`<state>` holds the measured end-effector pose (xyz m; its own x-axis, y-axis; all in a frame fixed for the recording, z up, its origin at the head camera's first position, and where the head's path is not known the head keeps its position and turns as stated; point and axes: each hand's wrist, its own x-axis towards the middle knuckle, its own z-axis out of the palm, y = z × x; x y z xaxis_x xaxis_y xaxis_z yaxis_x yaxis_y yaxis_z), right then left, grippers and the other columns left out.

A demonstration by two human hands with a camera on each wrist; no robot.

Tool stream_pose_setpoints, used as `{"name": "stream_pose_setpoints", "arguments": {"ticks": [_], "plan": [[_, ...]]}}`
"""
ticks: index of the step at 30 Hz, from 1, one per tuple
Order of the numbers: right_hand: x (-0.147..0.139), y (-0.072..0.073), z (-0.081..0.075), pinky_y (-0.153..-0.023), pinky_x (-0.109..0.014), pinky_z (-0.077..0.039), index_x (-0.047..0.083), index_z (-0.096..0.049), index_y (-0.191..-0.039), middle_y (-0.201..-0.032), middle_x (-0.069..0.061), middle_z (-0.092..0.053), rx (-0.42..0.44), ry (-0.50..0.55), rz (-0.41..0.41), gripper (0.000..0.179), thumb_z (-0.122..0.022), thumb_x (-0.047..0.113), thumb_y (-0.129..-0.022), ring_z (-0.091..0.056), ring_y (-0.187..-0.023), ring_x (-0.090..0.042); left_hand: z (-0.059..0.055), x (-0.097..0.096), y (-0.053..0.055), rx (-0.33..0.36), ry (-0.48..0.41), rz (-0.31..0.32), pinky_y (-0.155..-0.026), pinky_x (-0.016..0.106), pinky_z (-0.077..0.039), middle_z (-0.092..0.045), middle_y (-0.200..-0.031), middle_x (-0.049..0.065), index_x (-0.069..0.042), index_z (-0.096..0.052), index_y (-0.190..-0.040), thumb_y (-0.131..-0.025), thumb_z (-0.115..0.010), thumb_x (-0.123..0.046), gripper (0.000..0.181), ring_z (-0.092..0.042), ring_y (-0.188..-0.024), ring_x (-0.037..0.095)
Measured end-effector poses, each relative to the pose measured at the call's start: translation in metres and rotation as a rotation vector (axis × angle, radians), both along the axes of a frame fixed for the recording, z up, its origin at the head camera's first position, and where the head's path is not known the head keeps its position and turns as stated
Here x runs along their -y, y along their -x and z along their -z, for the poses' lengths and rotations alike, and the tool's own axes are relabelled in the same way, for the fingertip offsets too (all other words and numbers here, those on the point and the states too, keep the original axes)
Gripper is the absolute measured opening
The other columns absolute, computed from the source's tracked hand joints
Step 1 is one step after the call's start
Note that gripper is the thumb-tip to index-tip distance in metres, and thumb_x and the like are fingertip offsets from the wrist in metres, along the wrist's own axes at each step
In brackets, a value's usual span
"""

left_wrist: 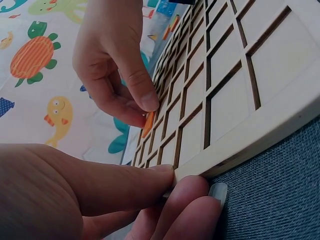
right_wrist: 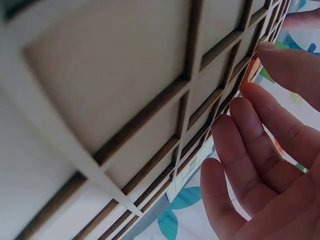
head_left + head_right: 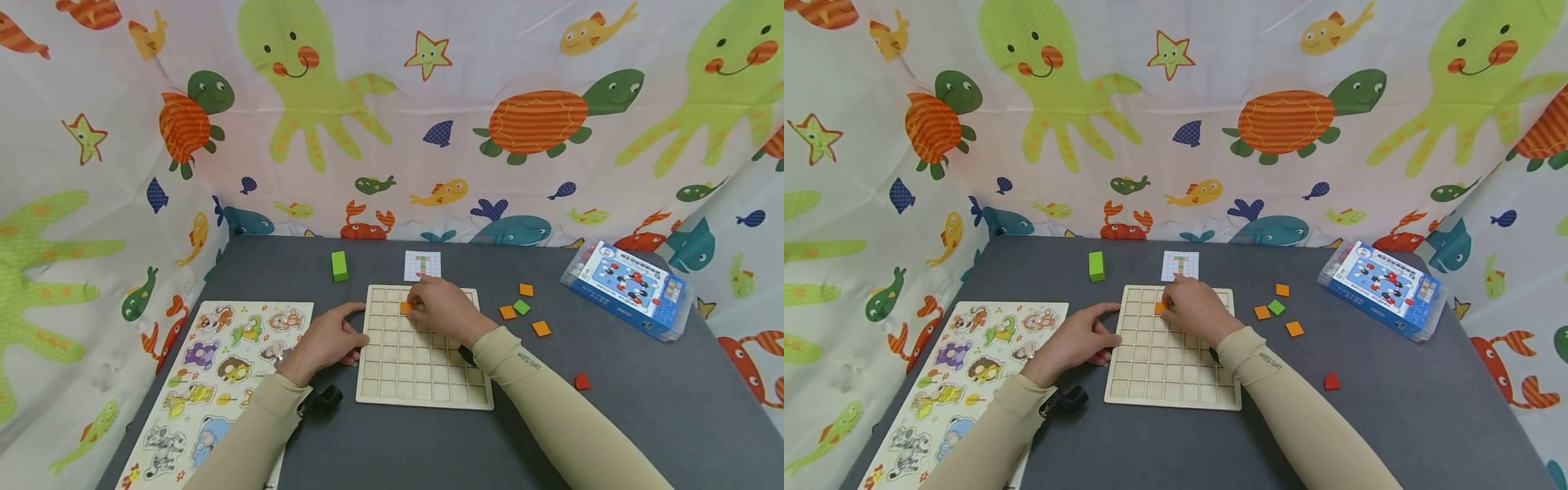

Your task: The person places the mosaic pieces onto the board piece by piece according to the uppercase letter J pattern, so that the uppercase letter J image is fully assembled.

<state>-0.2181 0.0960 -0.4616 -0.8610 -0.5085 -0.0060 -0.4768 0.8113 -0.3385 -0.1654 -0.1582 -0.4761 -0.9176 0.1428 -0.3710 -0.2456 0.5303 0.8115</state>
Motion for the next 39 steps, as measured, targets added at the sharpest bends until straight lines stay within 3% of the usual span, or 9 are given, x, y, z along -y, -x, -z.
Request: {"name": "stream_pose_setpoints", "arguments": {"ticks": [5,10,15,21,28,39], "plan": [[-0.01,-0.005,-0.004,-0.096,-0.044,-0.063,0.01,-0.081,-0.116,-0.113,-0.005,-0.075,0.005,0.018,0.028,0.028,-0.082,0.031,-0.098,-0.073,-0.104,-0.023,0.0,-0.003,0.001,0.007,0.001,0.005,-0.06,0.032,-0.065,-0.074,-0.091,0.009,-0.021,-0.053,-0.159,-0.095,-0.083,-0.014,0.072,-0.074,-0.065,0.017],[-0.032,-0.021,-0.011,-0.095,-0.046,-0.063,0.01,-0.08,-0.121,-0.113,-0.004,-0.072,0.037,0.101,0.134,0.032,-0.079,0.033,-0.099,-0.071,-0.105,-0.023,-0.002,-0.003,0.0,0.009,0.01,0.002,-0.06,0.032,-0.065,-0.074,-0.091,0.009,-0.021,-0.053,-0.159,-0.094,-0.084,-0.015,0.073,-0.074,-0.065,0.018],[-0.071,-0.042,-0.009,-0.094,-0.048,-0.063,0.01,-0.079,-0.125,-0.117,-0.006,-0.072,0.053,0.165,0.233,0.034,-0.079,0.034,-0.101,-0.071,-0.109,-0.026,-0.003,-0.001,-0.003,0.012,0.01,-0.004,-0.061,0.033,-0.066,-0.073,-0.092,0.01,-0.021,-0.052,-0.16,-0.095,-0.083,-0.014,0.073,-0.074,-0.066,0.018],[-0.131,-0.061,-0.004,-0.094,-0.055,-0.062,0.007,-0.078,-0.126,-0.122,-0.014,-0.073,0.036,0.146,0.362,0.036,-0.081,0.03,-0.099,-0.071,-0.11,-0.033,-0.004,0.001,-0.003,0.014,0.013,0.0,-0.063,0.033,-0.067,-0.073,-0.094,0.011,-0.021,-0.051,-0.161,-0.095,-0.083,-0.014,0.073,-0.074,-0.068,0.019],[-0.178,-0.063,-0.005,-0.094,-0.059,-0.061,0.0,-0.074,-0.128,-0.125,-0.024,-0.069,0.099,0.126,0.501,0.047,-0.085,0.03,-0.095,-0.067,-0.111,-0.04,-0.006,0.002,-0.001,0.018,0.018,0.007,-0.064,0.033,-0.067,-0.072,-0.095,0.012,-0.021,-0.049,-0.162,-0.096,-0.083,-0.016,0.074,-0.074,-0.068,0.019],[-0.21,-0.064,-0.001,-0.094,-0.059,-0.061,-0.003,-0.075,-0.126,-0.124,-0.026,-0.072,0.196,0.089,0.568,0.05,-0.087,0.032,-0.092,-0.067,-0.111,-0.041,-0.004,-0.004,-0.002,0.021,0.021,0.011,-0.064,0.033,-0.067,-0.073,-0.096,0.012,-0.022,-0.049,-0.162,-0.096,-0.083,-0.017,0.074,-0.074,-0.068,0.018]]}}
